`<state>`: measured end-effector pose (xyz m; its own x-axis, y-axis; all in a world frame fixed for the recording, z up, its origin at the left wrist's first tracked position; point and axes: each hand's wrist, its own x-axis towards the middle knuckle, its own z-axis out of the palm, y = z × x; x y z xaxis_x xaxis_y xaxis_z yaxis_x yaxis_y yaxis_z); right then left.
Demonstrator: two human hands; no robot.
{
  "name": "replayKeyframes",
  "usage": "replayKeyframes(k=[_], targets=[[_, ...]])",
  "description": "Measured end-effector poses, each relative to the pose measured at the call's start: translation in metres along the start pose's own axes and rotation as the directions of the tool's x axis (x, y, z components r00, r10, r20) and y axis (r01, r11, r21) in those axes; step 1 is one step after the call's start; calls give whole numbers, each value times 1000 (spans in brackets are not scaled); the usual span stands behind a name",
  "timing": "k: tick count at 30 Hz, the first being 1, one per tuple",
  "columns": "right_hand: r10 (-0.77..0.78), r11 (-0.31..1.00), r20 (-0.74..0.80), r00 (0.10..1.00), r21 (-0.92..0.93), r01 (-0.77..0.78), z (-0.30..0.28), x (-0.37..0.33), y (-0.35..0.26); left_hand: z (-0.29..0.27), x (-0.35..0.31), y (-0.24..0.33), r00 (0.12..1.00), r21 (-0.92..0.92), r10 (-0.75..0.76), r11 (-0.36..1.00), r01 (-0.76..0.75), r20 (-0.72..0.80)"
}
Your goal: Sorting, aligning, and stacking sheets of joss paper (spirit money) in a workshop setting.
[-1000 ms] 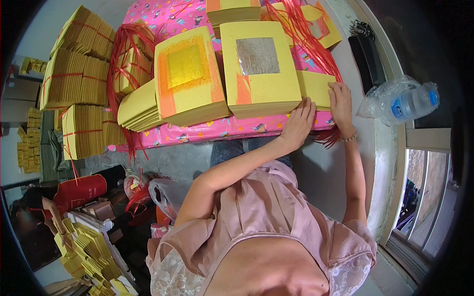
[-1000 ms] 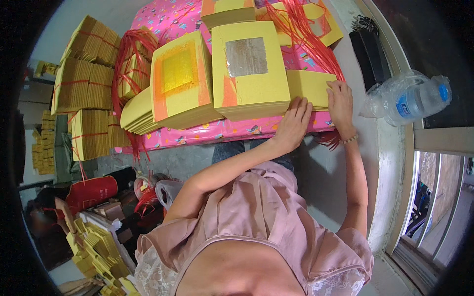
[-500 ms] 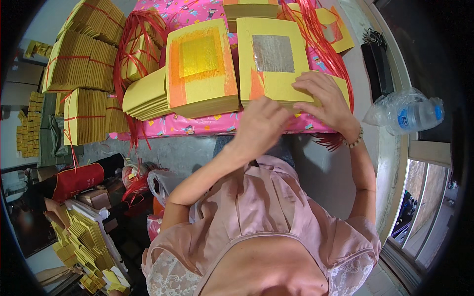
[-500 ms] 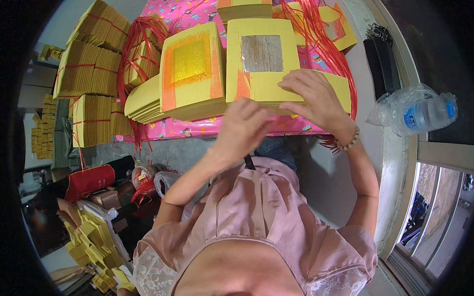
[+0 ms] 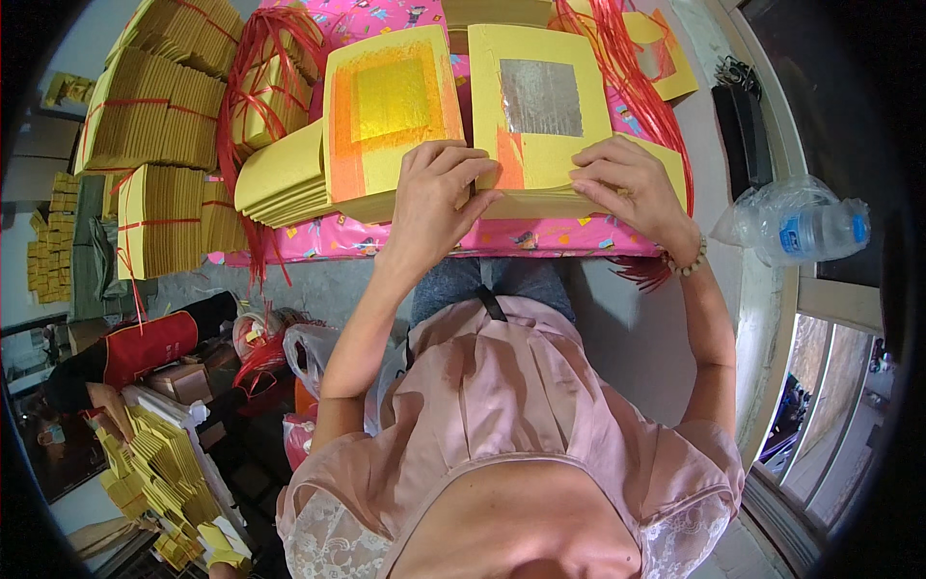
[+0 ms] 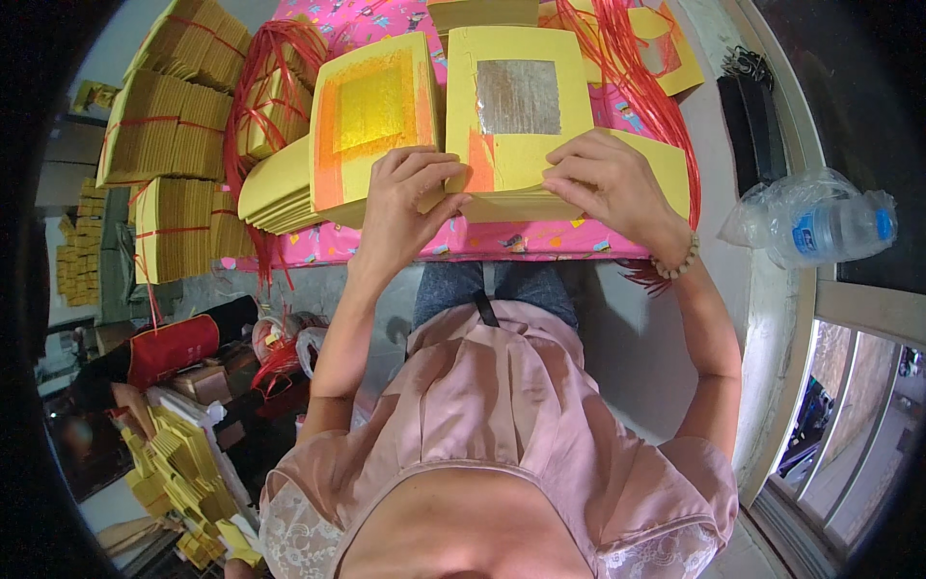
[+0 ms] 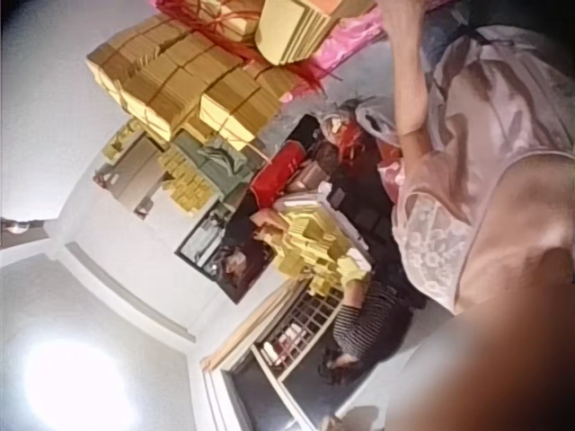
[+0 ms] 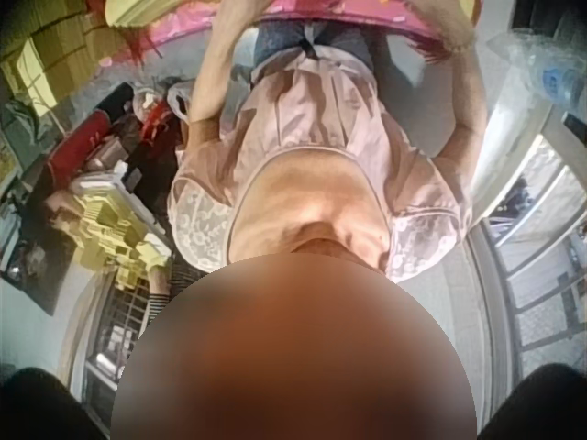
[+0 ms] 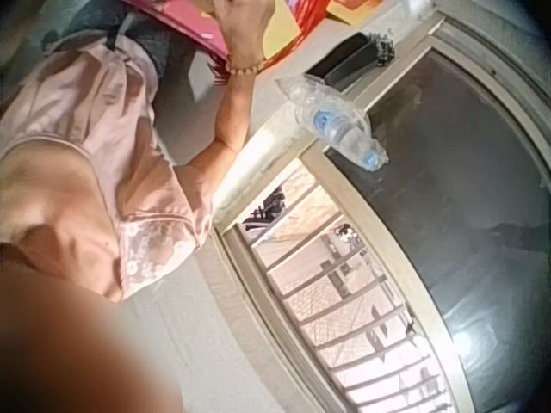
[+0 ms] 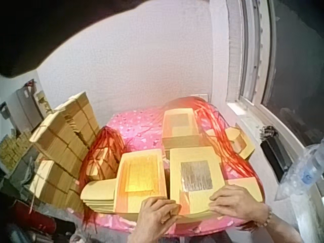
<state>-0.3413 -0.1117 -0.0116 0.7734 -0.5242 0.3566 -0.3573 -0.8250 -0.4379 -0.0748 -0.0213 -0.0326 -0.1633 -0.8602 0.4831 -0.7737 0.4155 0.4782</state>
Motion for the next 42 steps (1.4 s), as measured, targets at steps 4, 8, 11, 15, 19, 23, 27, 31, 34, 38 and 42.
replayKeyframes(k=[4, 8, 11, 15, 19, 23, 27, 31, 34, 38, 42], targets=[[65, 982, -4, 998, 179, -63, 3, 1, 3, 2, -1, 0, 1000, -24, -14, 1000, 14, -15], [86, 965, 1, 996, 250, -83, 5, 2, 7, 1, -2, -2, 1000, -37, -8, 999, 7, -17], [93, 955, -1, 996, 283, -89, 5, 3, 9, 1, -1, -2, 1000, -43, -14, 999, 13, -18], [109, 950, 13, 994, 294, -108, 5, 3, 10, -1, 0, -1, 1000, -49, -23, 999, 22, -2], [121, 945, 14, 993, 305, -119, 6, 3, 13, 0, 0, 0, 1000, -51, -22, 998, 21, -22], [122, 939, 32, 992, 319, -126, 4, 4, 13, 2, 1, -2, 999, -58, -28, 998, 26, -32], [127, 932, 42, 991, 336, -133, 3, 5, 13, 2, 0, 0, 999, -58, -41, 998, 39, -33], [147, 930, 48, 988, 334, -155, 3, 5, 11, 3, -1, 1, 997, -80, -52, 996, 47, -55], [157, 924, 45, 987, 346, -163, 3, 5, 10, 2, 0, 3, 996, -71, -91, 993, 90, -18], [159, 917, 43, 986, 362, -164, 4, 6, 12, 1, 1, 5, 994, -76, -112, 991, 111, -14], [144, 929, 77, 987, 334, -162, 1, 8, 13, 4, 3, 6, 994, -73, -89, 994, 84, -69]])
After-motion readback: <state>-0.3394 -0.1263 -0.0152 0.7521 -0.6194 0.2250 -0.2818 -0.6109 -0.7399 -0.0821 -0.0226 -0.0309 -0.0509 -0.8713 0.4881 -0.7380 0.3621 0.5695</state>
